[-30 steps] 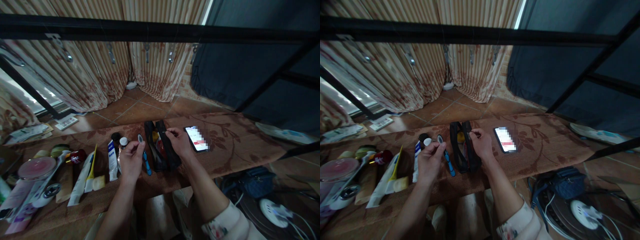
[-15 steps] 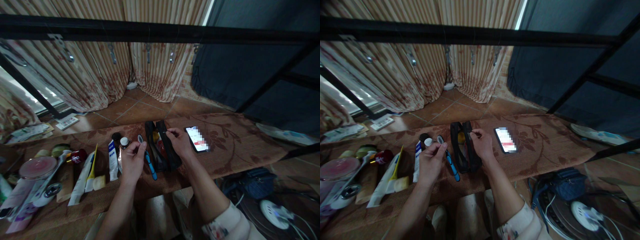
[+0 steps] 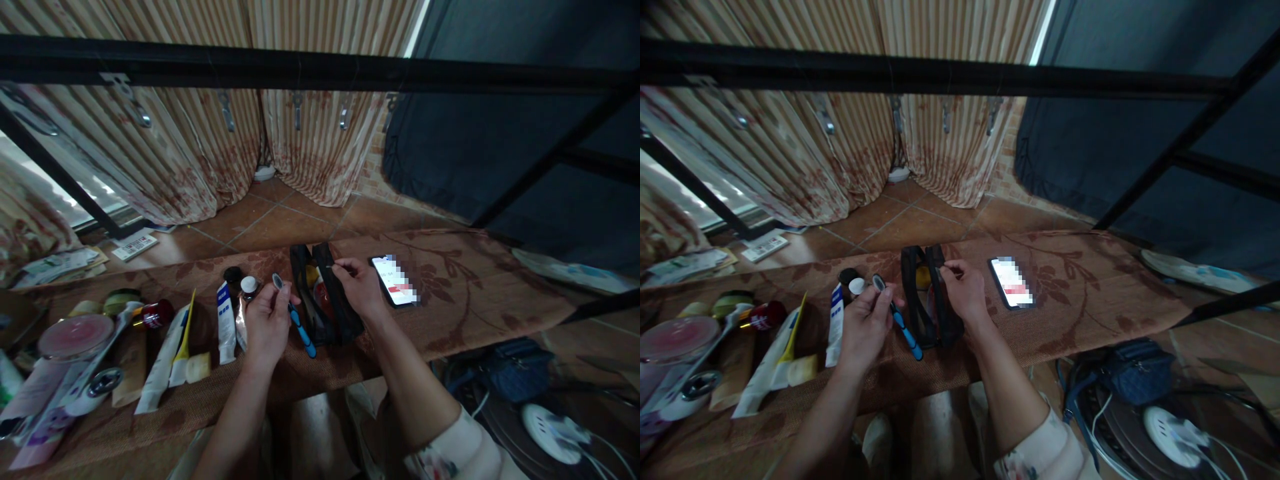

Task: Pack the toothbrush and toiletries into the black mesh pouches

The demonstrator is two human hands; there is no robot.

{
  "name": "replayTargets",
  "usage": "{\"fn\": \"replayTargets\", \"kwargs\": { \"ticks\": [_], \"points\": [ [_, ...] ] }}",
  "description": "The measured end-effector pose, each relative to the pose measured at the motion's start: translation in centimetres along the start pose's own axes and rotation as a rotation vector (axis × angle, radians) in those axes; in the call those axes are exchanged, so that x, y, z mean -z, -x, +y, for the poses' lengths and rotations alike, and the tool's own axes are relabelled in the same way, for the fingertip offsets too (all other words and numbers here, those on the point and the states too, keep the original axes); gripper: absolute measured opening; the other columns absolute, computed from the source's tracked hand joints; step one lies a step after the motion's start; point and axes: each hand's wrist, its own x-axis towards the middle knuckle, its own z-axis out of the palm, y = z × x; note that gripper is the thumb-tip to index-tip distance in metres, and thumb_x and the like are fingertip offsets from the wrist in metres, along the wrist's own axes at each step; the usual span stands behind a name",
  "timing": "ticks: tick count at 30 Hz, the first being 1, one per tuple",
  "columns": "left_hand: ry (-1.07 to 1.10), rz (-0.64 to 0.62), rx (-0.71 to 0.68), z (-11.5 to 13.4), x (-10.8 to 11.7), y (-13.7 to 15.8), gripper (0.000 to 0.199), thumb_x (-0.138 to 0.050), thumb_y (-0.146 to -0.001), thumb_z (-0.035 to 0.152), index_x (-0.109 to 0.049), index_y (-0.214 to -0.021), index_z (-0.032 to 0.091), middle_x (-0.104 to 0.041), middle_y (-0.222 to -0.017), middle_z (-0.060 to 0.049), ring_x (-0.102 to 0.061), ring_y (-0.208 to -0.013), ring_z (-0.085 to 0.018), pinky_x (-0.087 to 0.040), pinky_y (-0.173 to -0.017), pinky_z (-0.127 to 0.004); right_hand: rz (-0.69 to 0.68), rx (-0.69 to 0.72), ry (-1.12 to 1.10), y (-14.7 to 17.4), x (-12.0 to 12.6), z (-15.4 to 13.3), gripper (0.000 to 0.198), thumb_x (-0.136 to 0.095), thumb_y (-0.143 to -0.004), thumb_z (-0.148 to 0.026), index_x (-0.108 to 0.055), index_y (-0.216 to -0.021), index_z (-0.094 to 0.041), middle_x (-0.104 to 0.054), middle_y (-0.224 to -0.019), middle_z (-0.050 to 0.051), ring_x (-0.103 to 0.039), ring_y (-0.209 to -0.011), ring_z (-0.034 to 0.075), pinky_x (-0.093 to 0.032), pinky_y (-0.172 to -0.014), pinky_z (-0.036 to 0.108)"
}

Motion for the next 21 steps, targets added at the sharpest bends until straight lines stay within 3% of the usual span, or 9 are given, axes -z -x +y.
{"fn": "replayTargets", "kwargs": {
  "ticks": [5, 7, 11, 13, 17, 21],
  "points": [
    [-0.129, 0.003, -0.087, 0.16, 0.22, 0.01, 0.034, -0.052, -0.089, 0.045, -0.064, -0.073, 0.017, -0.059, -0.057, 0.001, -0.047, -0.052, -0.010, -0.037, -0.049, -0.020, 0.003, -0.001, -0.005, 0.01, 0.05, -0.14, 0.026, -0.060, -0.076, -0.039, -0.072, -0.087, -0.019, -0.073, -0.080, 0.005, -0.066, -0.071, 0.019, -0.049, -0.067, 0.030],
    [-0.116, -0.003, -0.067, 0.41, 0.25, 0.04, 0.032, -0.052, -0.089, 0.044, -0.065, -0.077, 0.017, -0.057, -0.053, 0.002, -0.046, -0.050, -0.009, -0.035, -0.049, -0.019, 0.000, -0.009, -0.002, -0.02, 0.05, -0.12, 0.026, -0.060, -0.076, -0.039, -0.072, -0.087, -0.019, -0.073, -0.080, 0.005, -0.066, -0.070, 0.019, -0.049, -0.067, 0.030],
    [0.128, -0.041, 0.057, 0.66, 0.05, 0.15, 0.033, -0.058, -0.085, 0.044, -0.064, -0.102, 0.017, -0.061, -0.062, 0.002, -0.053, -0.054, -0.009, -0.042, -0.053, -0.019, 0.000, -0.001, 0.001, -0.01, 0.04, -0.12, 0.026, -0.060, -0.076, -0.039, -0.072, -0.087, -0.019, -0.073, -0.081, 0.004, -0.066, -0.071, 0.018, -0.049, -0.068, 0.030],
    [0.285, -0.061, 0.121, 0.65, -0.10, 0.21, 0.036, -0.063, -0.081, 0.044, -0.062, -0.105, 0.017, -0.061, -0.073, 0.001, -0.054, -0.053, -0.008, -0.045, -0.052, -0.021, 0.008, -0.006, -0.005, 0.04, 0.04, -0.18, 0.026, -0.060, -0.075, -0.039, -0.072, -0.087, -0.019, -0.073, -0.079, 0.004, -0.065, -0.069, 0.018, -0.049, -0.066, 0.029],
    [0.422, -0.071, 0.148, 0.62, -0.27, 0.23, 0.035, -0.066, -0.078, 0.041, -0.063, -0.103, 0.017, -0.056, -0.072, 0.003, -0.039, -0.043, -0.003, -0.033, -0.040, -0.016, 0.006, 0.006, -0.006, 0.10, 0.07, -0.28, 0.024, -0.060, -0.076, -0.038, -0.071, -0.085, -0.019, -0.072, -0.078, 0.004, -0.066, -0.070, 0.018, -0.049, -0.066, 0.029],
    [0.417, -0.105, 0.184, 0.63, -0.26, 0.19, 0.039, -0.061, -0.082, 0.047, -0.063, -0.108, 0.017, -0.053, -0.066, 0.003, -0.030, -0.042, -0.003, -0.021, -0.038, -0.015, 0.002, 0.001, -0.009, 0.01, 0.02, -0.15, 0.024, -0.060, -0.076, -0.038, -0.071, -0.084, -0.019, -0.073, -0.077, 0.004, -0.066, -0.069, 0.018, -0.049, -0.065, 0.028]
  ]
}}
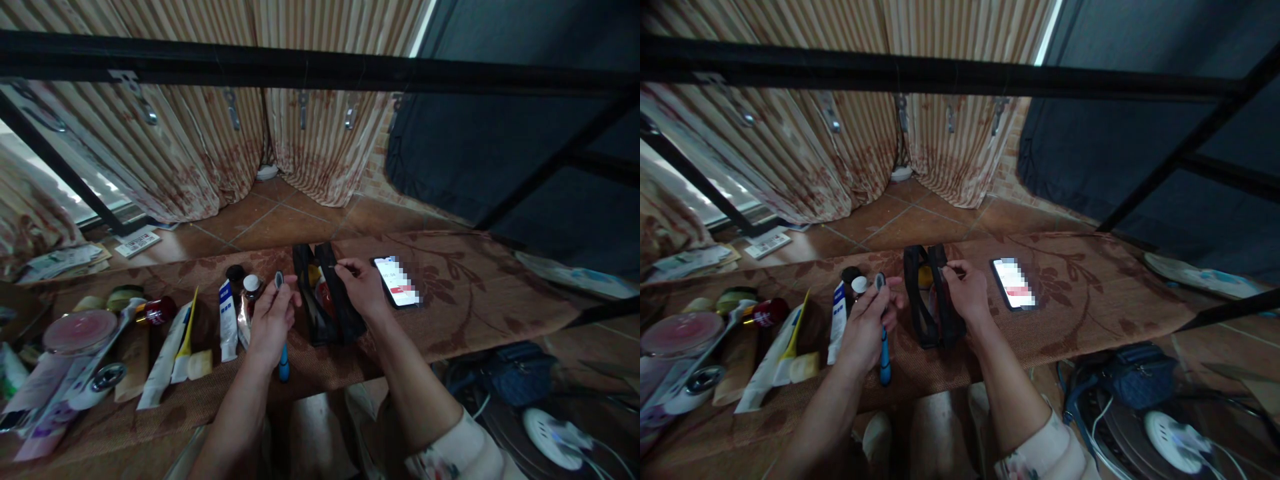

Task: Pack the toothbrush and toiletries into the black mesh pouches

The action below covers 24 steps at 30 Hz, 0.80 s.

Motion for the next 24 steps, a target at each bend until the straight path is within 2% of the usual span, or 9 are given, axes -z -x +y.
{"fn": "replayTargets", "kwargs": {
  "ticks": [6, 10, 15, 24],
  "points": [
    [-0.076, 0.004, 0.032, -0.07, 0.15, 0.03, 0.053, -0.046, -0.086, 0.063, -0.064, -0.104, 0.017, -0.050, -0.064, 0.002, -0.030, -0.042, -0.004, -0.023, -0.038, -0.017, 0.017, 0.010, 0.017, -0.05, -0.03, 0.20, 0.024, -0.061, -0.075, -0.039, -0.072, -0.085, -0.019, -0.073, -0.079, 0.004, -0.066, -0.070, 0.018, -0.049, -0.067, 0.029],
    [-0.129, 0.052, 0.055, 0.12, 0.15, 0.01, 0.053, -0.046, -0.084, 0.063, -0.066, -0.095, 0.015, -0.047, -0.059, 0.003, -0.029, -0.040, -0.004, -0.020, -0.037, -0.017, 0.011, -0.003, 0.002, 0.01, 0.02, 0.07, 0.024, -0.061, -0.074, -0.038, -0.071, -0.085, -0.019, -0.073, -0.079, 0.005, -0.065, -0.069, 0.018, -0.049, -0.067, 0.029],
    [-0.121, 0.060, 0.073, 0.45, -0.03, 0.00, 0.053, -0.045, -0.085, 0.062, -0.066, -0.092, 0.014, -0.045, -0.056, 0.003, -0.029, -0.038, -0.004, -0.020, -0.037, -0.018, 0.011, -0.017, -0.004, -0.06, 0.03, 0.11, 0.024, -0.061, -0.074, -0.038, -0.071, -0.086, -0.019, -0.072, -0.077, 0.004, -0.065, -0.068, 0.018, -0.050, -0.065, 0.030],
    [-0.037, 0.030, 0.124, 0.60, 0.04, -0.03, 0.051, -0.045, -0.086, 0.060, -0.065, -0.089, 0.013, -0.044, -0.053, 0.003, -0.028, -0.039, -0.005, -0.021, -0.038, -0.018, 0.008, -0.016, 0.013, -0.07, 0.12, -0.02, 0.023, -0.061, -0.074, -0.039, -0.070, -0.084, -0.020, -0.072, -0.076, 0.004, -0.065, -0.068, 0.018, -0.050, -0.066, 0.030]
  ]
}}
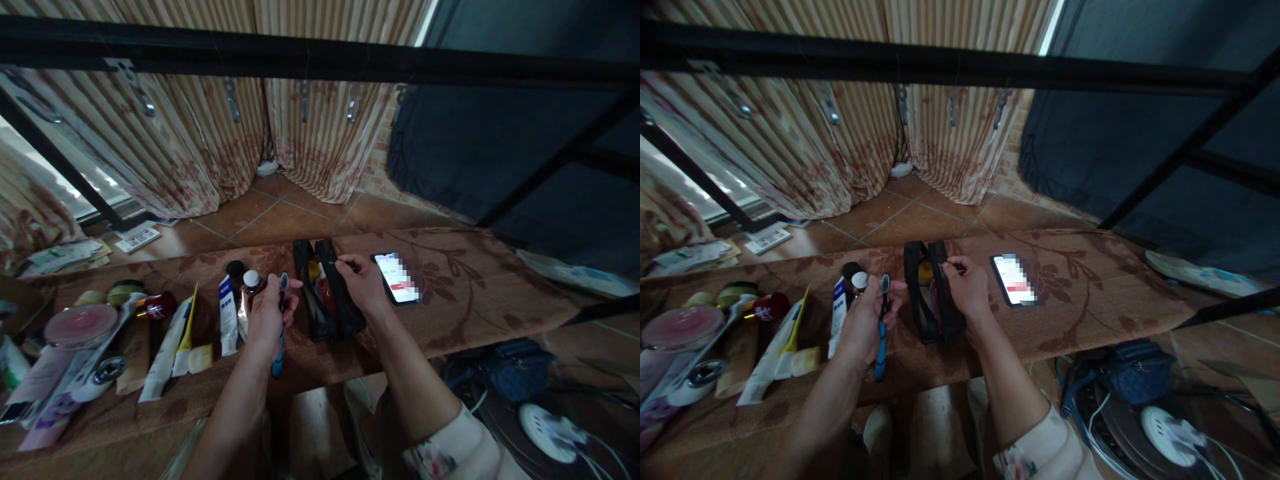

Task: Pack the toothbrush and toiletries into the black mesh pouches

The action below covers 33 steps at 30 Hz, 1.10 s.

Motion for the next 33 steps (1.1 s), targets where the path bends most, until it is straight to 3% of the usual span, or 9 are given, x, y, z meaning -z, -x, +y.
{"fn": "replayTargets", "kwargs": {
  "ticks": [17, 23, 33],
  "points": [
    [-0.040, 0.025, -0.039, -0.4, -0.1, 0.1, 0.054, -0.050, -0.081, 0.065, -0.066, -0.078, 0.014, -0.039, -0.049, 0.005, -0.031, -0.039, -0.006, -0.024, -0.038, -0.018, -0.003, 0.026, 0.015, 0.3, 0.1, -0.5, 0.023, -0.060, -0.076, -0.038, -0.071, -0.084, -0.019, -0.073, -0.079, 0.004, -0.066, -0.072, 0.019, -0.049, -0.068, 0.030],
    [0.015, 0.012, -0.027, -0.4, -0.1, 0.1, 0.051, -0.054, -0.080, 0.064, -0.062, -0.075, 0.014, -0.043, -0.052, 0.004, -0.039, -0.043, -0.007, -0.038, -0.041, -0.020, 0.000, 0.022, 0.002, 0.3, 0.0, -0.2, 0.023, -0.061, -0.076, -0.038, -0.071, -0.085, -0.019, -0.073, -0.080, 0.005, -0.066, -0.072, 0.019, -0.049, -0.069, 0.031],
    [0.064, -0.042, 0.014, -0.8, -0.3, 0.2, 0.054, -0.049, -0.080, 0.070, -0.057, -0.092, 0.019, -0.041, -0.057, 0.007, -0.027, -0.040, -0.004, -0.028, -0.037, -0.015, -0.024, 0.005, -0.023, 0.0, -0.1, 0.5, 0.027, -0.061, -0.075, -0.041, -0.071, -0.087, -0.019, -0.074, -0.083, 0.006, -0.067, -0.073, 0.020, -0.050, -0.070, 0.032]
  ]
}}
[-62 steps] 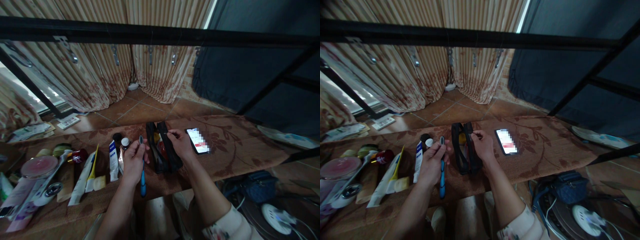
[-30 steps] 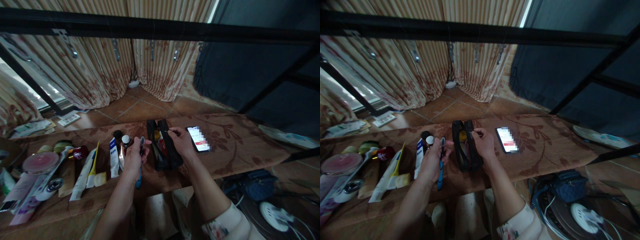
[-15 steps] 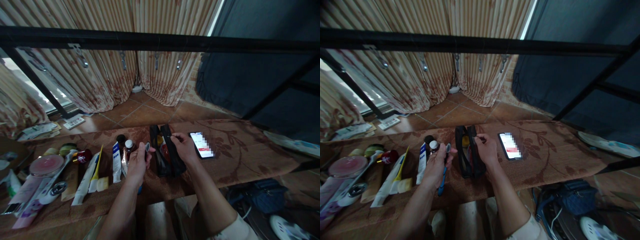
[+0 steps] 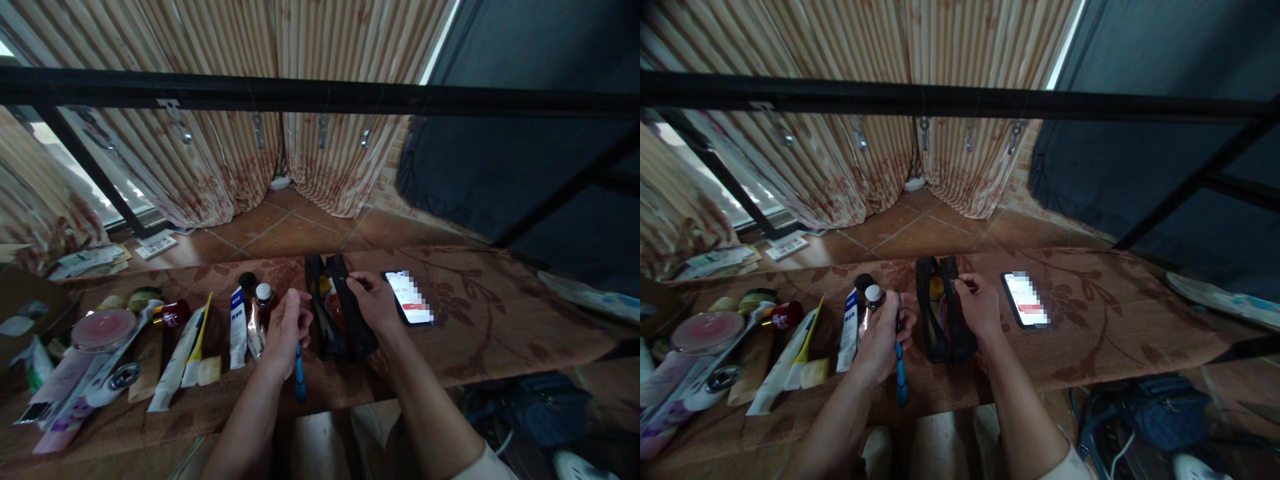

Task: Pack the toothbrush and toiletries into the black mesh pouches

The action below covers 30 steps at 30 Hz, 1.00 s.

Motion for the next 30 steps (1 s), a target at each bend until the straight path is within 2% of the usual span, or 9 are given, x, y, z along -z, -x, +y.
{"fn": "replayTargets", "kwargs": {
  "ticks": [8, 14, 30],
  "points": [
    [-0.029, -0.013, -0.043, 0.49, 0.13, -0.05, 0.055, -0.046, -0.081, 0.069, -0.062, -0.090, 0.017, -0.038, -0.051, 0.007, -0.025, -0.039, -0.006, -0.030, -0.037, -0.018, 0.006, 0.015, 0.030, 0.09, 0.09, -0.24, 0.025, -0.061, -0.076, -0.040, -0.071, -0.086, -0.020, -0.074, -0.082, 0.005, -0.067, -0.074, 0.020, -0.050, -0.071, 0.032],
    [0.040, -0.032, -0.022, 0.95, 0.10, 0.15, 0.054, -0.047, -0.082, 0.066, -0.065, -0.087, 0.015, -0.037, -0.052, 0.005, -0.026, -0.042, -0.006, -0.029, -0.040, -0.018, 0.009, 0.015, 0.017, 0.22, 0.09, -0.42, 0.024, -0.061, -0.076, -0.040, -0.070, -0.086, -0.020, -0.073, -0.080, 0.005, -0.067, -0.073, 0.020, -0.050, -0.069, 0.031],
    [-0.010, -0.045, -0.004, 0.44, 0.43, -0.18, 0.066, -0.038, -0.081, 0.074, -0.066, -0.081, 0.014, -0.037, -0.050, 0.005, -0.025, -0.040, -0.006, -0.027, -0.039, -0.020, 0.013, 0.013, 0.033, 0.37, 0.19, -0.92, 0.025, -0.060, -0.075, -0.040, -0.070, -0.085, -0.019, -0.074, -0.079, 0.005, -0.067, -0.073, 0.020, -0.050, -0.069, 0.031]
  ]
}}
